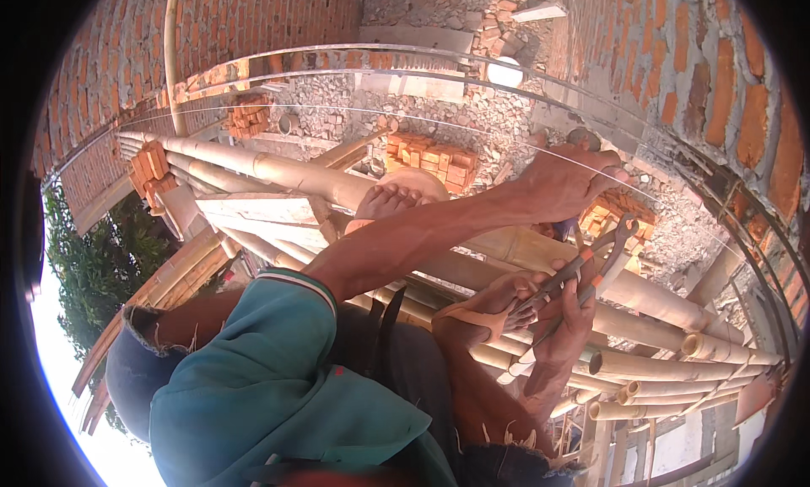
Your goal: The person secures vertical steel rebar to a brick wall using pliers and wire while standing on bamboo scaffolding. They repeatedly wrap and twist wire around the rebar and wall anchors, then cut the excess wire.
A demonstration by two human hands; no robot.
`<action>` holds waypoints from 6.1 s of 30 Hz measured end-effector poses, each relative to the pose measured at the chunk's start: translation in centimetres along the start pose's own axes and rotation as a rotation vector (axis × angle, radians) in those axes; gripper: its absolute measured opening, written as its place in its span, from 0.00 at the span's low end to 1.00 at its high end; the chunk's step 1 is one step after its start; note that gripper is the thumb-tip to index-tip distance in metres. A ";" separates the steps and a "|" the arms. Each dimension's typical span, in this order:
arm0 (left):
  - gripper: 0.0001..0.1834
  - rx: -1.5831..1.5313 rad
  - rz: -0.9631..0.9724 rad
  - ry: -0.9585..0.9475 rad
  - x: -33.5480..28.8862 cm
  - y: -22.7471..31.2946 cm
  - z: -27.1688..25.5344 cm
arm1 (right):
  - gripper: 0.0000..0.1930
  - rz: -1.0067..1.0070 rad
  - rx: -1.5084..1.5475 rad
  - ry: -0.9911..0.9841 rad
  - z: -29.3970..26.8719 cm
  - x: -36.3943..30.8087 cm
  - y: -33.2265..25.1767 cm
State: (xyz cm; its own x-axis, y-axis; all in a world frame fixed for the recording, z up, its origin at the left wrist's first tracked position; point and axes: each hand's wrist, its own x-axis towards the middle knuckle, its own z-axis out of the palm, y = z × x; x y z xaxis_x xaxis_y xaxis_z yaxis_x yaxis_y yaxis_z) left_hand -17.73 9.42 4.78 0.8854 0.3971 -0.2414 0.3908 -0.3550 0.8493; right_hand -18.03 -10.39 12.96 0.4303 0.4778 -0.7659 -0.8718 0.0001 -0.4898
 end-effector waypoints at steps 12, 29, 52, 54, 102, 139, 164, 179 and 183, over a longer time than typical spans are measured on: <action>0.30 -0.562 -0.196 0.541 -2.8 -3.4 1.9 | 0.33 0.034 -0.258 -0.086 0.5 4.8 -2.9; 0.17 0.269 0.098 0.288 6.2 -1.6 -3.2 | 0.24 -0.038 0.040 -0.106 1.2 9.6 -5.0; 0.16 0.471 0.169 0.012 10.0 -2.8 -2.5 | 0.22 0.007 -0.078 0.097 1.3 10.0 -7.9; 0.17 0.476 0.163 0.012 10.0 -2.7 -2.5 | 0.21 0.024 -0.111 0.124 1.0 9.9 -8.2; 0.17 0.824 0.234 -0.274 -7.7 -3.4 -12.4 | 0.11 -0.094 -0.688 0.344 1.7 10.3 -6.8; 0.21 -1.180 -0.803 2.056 -37.2 -21.1 -22.4 | 0.11 -0.022 -0.612 0.181 -1.1 11.5 -7.9; 0.21 0.079 -0.757 1.116 -39.4 -26.8 -42.0 | 0.07 -0.080 -0.877 0.331 -0.4 12.3 -8.0; 0.11 0.781 -0.261 0.865 -22.5 -39.7 -51.1 | 0.21 0.143 -0.443 0.065 -2.8 12.2 -9.9; 0.14 0.822 -0.373 1.179 -25.6 -42.6 -55.7 | 0.28 0.075 -0.363 0.009 -3.2 12.6 -9.4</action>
State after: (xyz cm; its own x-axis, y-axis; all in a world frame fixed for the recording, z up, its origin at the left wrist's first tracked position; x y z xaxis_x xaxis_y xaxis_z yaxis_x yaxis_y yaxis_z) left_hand -71.05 61.56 0.95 0.1524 0.8688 0.4711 0.9292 -0.2884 0.2312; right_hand -3.67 -7.22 6.55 0.3720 0.4570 -0.8079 -0.7617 -0.3472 -0.5471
